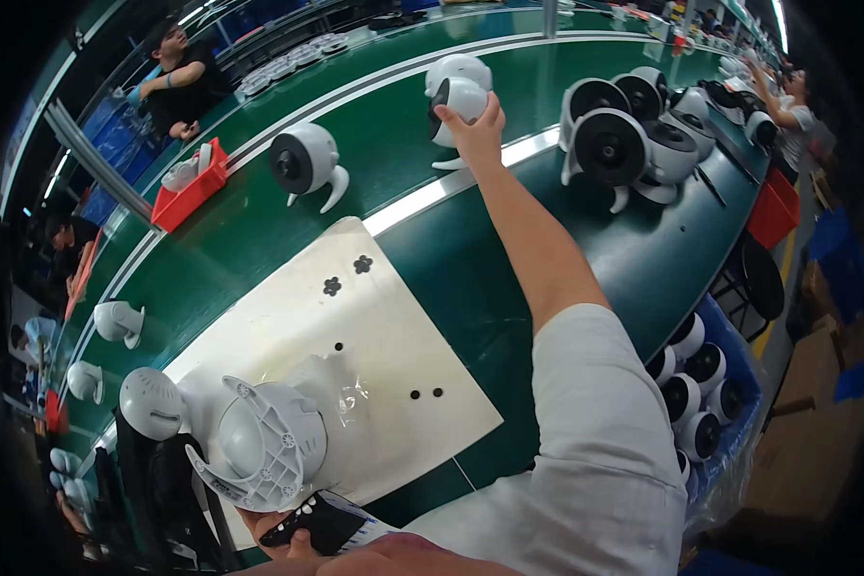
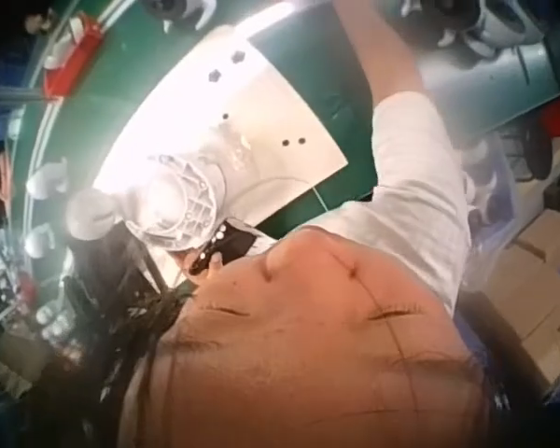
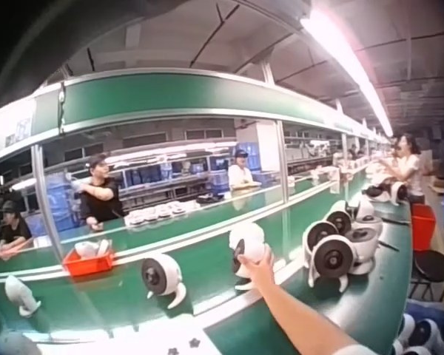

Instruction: Manually assembling dome-shaped electronic components by inserting small rubber plugs and attaching black ring frames on a factory assembly line.

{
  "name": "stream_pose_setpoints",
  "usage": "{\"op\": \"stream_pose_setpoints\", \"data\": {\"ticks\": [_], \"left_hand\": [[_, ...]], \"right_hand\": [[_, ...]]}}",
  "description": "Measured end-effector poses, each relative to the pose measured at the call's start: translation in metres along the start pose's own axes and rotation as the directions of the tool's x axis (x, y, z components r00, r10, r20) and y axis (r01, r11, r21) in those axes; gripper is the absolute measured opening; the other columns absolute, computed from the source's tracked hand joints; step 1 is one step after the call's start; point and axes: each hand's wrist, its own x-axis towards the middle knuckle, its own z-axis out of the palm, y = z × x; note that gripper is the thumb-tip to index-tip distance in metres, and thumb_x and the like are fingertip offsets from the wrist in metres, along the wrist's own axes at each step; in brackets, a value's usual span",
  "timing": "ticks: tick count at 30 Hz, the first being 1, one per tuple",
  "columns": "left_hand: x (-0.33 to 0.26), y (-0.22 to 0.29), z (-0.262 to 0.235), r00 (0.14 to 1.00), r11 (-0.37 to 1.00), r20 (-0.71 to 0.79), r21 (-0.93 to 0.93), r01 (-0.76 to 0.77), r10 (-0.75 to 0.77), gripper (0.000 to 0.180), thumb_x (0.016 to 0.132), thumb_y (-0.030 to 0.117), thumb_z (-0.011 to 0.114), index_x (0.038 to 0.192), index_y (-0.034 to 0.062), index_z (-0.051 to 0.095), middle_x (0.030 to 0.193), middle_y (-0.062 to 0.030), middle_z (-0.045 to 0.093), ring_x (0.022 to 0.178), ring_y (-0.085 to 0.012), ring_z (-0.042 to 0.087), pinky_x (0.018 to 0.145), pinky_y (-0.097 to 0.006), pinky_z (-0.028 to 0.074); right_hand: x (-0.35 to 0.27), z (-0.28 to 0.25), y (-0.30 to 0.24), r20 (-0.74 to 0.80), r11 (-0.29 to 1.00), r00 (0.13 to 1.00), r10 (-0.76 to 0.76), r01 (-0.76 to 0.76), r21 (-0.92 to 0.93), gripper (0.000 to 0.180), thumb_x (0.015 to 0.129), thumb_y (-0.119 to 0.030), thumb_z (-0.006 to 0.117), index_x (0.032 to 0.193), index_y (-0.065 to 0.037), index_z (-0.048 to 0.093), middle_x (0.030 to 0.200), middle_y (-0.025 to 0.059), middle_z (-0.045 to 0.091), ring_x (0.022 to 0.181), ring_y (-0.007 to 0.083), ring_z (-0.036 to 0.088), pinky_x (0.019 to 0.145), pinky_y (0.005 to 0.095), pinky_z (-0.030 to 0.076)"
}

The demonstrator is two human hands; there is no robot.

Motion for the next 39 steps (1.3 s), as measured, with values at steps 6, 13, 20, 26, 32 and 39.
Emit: {"op": "stream_pose_setpoints", "data": {"ticks": [6,13,20,26,32,39], "left_hand": [[0.001,0.0,0.004,0.999,0.999,-0.052,0.034,-0.005,0.006,0.035,0.068,0.033,0.069,0.088,0.007,0.055,0.136,-0.0272,0.018,0.124,-0.0389,0.023,0.1,-0.049,0.02],[0.006,0.006,0.009,1.0,1.0,0.005,-0.027,-0.012,0.012,0.035,0.069,0.033,0.069,0.088,0.0069,0.056,0.135,-0.0275,0.019,0.124,-0.039,0.024,0.1,-0.048,0.02],[0.005,0.009,0.015,0.999,0.997,0.027,-0.068,-0.043,0.045,0.035,0.07,0.034,0.068,0.09,0.0068,0.056,0.134,-0.0283,0.02,0.124,-0.0392,0.024,0.1,-0.047,0.019],[0.008,-0.002,0.005,0.993,0.993,0.105,-0.105,-0.048,0.059,0.039,0.07,0.035,0.069,0.094,0.0064,0.056,0.136,-0.0255,0.018,0.124,-0.0371,0.026,0.099,-0.044,0.02],[0.008,0.009,0.005,0.994,0.997,0.106,-0.072,-0.002,0.009,0.04,0.07,0.035,0.069,0.092,0.0044,0.056,0.136,-0.0259,0.019,0.123,-0.0366,0.027,0.099,-0.043,0.02],[0.014,0.022,0.016,0.998,0.994,0.045,-0.094,0.053,-0.049,0.038,0.061,0.034,0.075,0.077,0.0023,0.061,0.129,-0.0289,0.029,0.116,-0.0384,0.037,0.095,-0.041,0.028]], "right_hand": [[0.025,0.05,0.044,-0.166,0.987,0.975,-0.15,0.138,-0.079,0.102,0.069,-0.064,0.052,0.135,-0.006,0.001,0.139,0.0214,0.005,0.125,0.0398,0.019,0.101,0.0382,0.024],[-0.002,-0.019,0.04,0.338,0.768,0.939,-0.062,0.261,-0.585,0.076,0.072,-0.046,0.058,0.127,-0.002,0.032,0.136,0.0175,0.026,0.12,0.0294,0.035,0.096,0.0394,0.031],[-0.008,-0.167,-0.021,0.17,0.424,0.806,-0.567,0.463,-0.779,0.053,0.063,-0.03,0.068,0.11,-0.012,0.051,0.126,0.011,0.04,0.117,0.0298,0.036,0.094,0.0435,0.029],[0.055,-0.233,-0.001,0.105,0.612,0.977,-0.188,0.2,-0.765,0.082,0.061,-0.055,0.066,0.124,-0.008,0.042,0.134,0.017,0.03,0.121,0.0305,0.033,0.098,0.039,0.029],[0.052,-0.222,-0.027,0.406,0.711,0.908,0.103,0.219,-0.669,0.088,0.052,-0.038,0.076,0.122,0.002,0.04,0.116,0.0209,0.05,0.106,0.0298,0.05,0.091,0.0327,0.038],[-0.004,-0.203,-0.06,0.633,0.733,0.774,-0.005,0.434,-0.524,0.089,0.051,-0.025,0.077,0.127,-0.009,0.032,0.118,0.0203,0.045,0.108,0.033,0.046,0.094,0.0347,0.034]]}}
